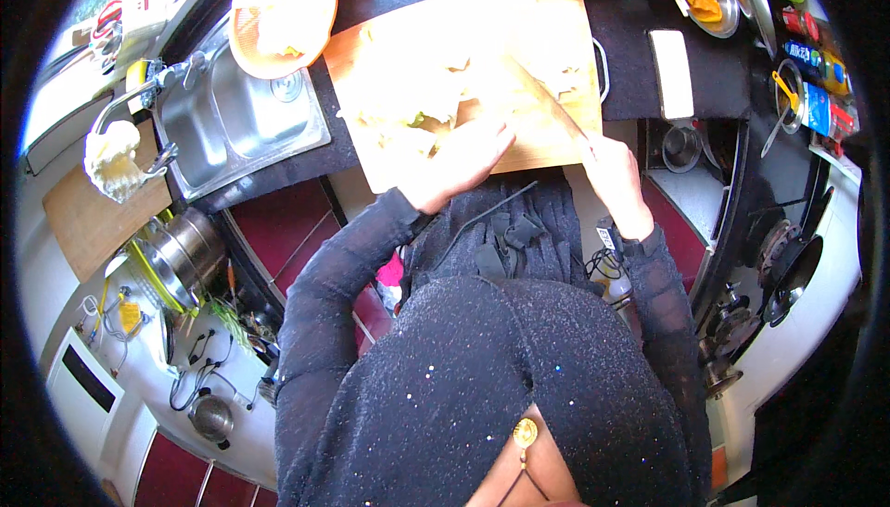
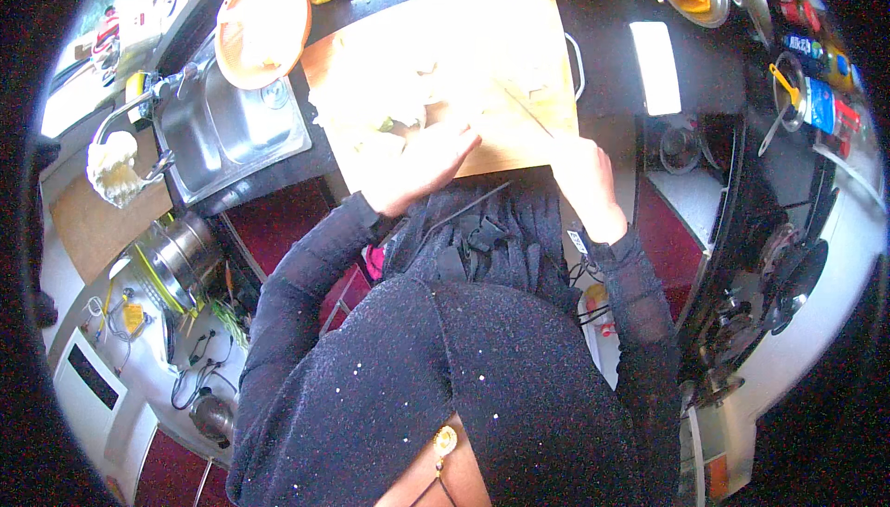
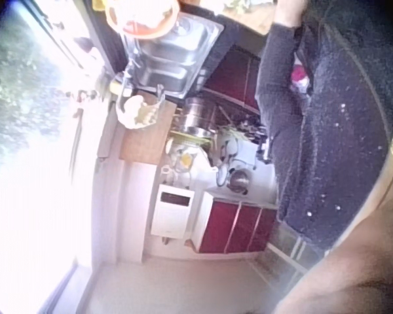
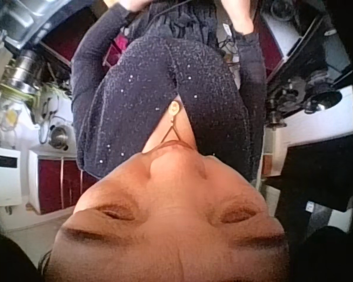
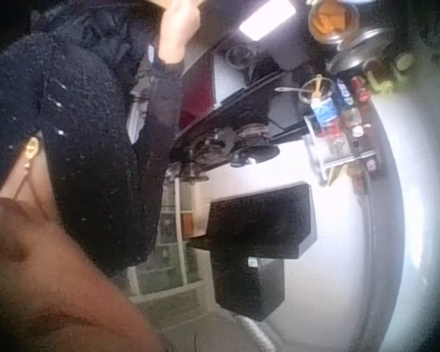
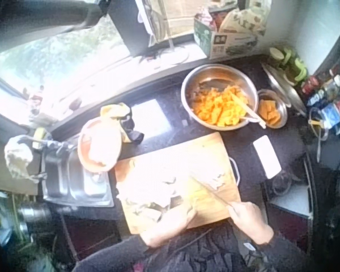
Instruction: The person places a wooden cutting board on the kitchen counter, then repeatedly cuts cabbage leaves into smaller pieces using a knife. The chopped cabbage accumulates on the cutting board throughout the clip.
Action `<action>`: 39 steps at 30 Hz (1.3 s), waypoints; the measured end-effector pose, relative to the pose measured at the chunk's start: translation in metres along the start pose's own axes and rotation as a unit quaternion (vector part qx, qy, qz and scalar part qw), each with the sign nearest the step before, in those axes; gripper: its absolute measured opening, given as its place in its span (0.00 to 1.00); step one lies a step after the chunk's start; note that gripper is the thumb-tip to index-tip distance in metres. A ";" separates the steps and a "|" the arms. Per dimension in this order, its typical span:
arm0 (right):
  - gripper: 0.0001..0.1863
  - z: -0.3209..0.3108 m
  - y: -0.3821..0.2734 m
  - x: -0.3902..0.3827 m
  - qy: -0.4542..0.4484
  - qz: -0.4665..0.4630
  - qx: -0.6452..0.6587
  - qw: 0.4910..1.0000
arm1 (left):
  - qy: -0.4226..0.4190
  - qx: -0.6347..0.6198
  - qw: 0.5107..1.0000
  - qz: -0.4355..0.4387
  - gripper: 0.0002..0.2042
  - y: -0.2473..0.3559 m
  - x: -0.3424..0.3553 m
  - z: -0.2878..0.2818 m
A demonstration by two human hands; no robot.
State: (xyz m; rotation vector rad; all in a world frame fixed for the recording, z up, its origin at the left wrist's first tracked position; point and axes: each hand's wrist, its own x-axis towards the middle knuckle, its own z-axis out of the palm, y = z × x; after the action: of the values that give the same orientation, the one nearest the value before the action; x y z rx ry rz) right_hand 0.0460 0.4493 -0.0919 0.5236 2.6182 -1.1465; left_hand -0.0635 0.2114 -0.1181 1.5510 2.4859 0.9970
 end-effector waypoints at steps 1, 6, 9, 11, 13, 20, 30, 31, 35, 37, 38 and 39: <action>0.14 0.001 0.004 -0.003 -0.008 -0.015 -0.026 1.000 | -0.058 -0.047 0.995 -0.065 0.07 0.003 -0.010 -0.011; 0.14 0.004 0.013 0.002 -0.041 -0.022 -0.056 0.997 | -0.308 0.067 0.921 -0.230 0.06 -0.012 -0.064 -0.058; 0.14 0.002 0.011 0.009 -0.040 0.028 -0.036 0.998 | -0.205 0.053 0.965 -0.155 0.09 -0.024 -0.093 -0.070; 0.13 -0.001 0.008 0.012 -0.052 0.042 -0.051 0.996 | -0.150 0.094 0.969 -0.171 0.15 -0.024 -0.106 -0.069; 0.13 -0.001 0.005 0.015 -0.059 0.045 -0.056 0.996 | -0.185 0.071 0.957 -0.213 0.16 -0.025 -0.112 -0.066; 0.12 -0.003 -0.001 0.020 -0.053 0.011 -0.056 0.997 | -0.144 -0.049 0.954 -0.260 0.14 -0.016 -0.117 -0.064; 0.14 0.002 0.000 0.021 -0.048 0.037 -0.043 0.997 | -0.164 -0.029 0.970 -0.180 0.12 -0.010 -0.083 -0.048; 0.14 0.002 0.000 0.021 -0.053 0.045 -0.041 0.997 | -0.192 -0.082 0.941 -0.266 0.12 -0.009 -0.080 -0.044; 0.13 0.003 0.000 0.019 -0.043 0.029 -0.047 0.998 | -0.163 -0.066 0.958 -0.228 0.14 -0.006 -0.082 -0.043; 0.13 0.004 0.001 0.018 -0.051 0.031 -0.050 0.997 | -0.121 -0.006 0.981 -0.153 0.16 -0.006 -0.088 -0.052; 0.13 0.005 0.001 0.018 -0.048 0.034 -0.044 0.997 | -0.115 0.019 0.985 -0.127 0.16 -0.007 -0.091 -0.057; 0.13 0.006 0.002 0.018 -0.045 0.037 -0.040 0.997 | -0.097 0.051 0.983 -0.148 0.17 -0.010 -0.093 -0.061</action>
State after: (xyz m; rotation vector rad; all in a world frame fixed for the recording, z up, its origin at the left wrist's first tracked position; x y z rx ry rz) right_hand 0.0306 0.4504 -0.1032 0.5350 2.5329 -1.0149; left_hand -0.0476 0.1020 -0.1017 1.1837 2.5608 0.6521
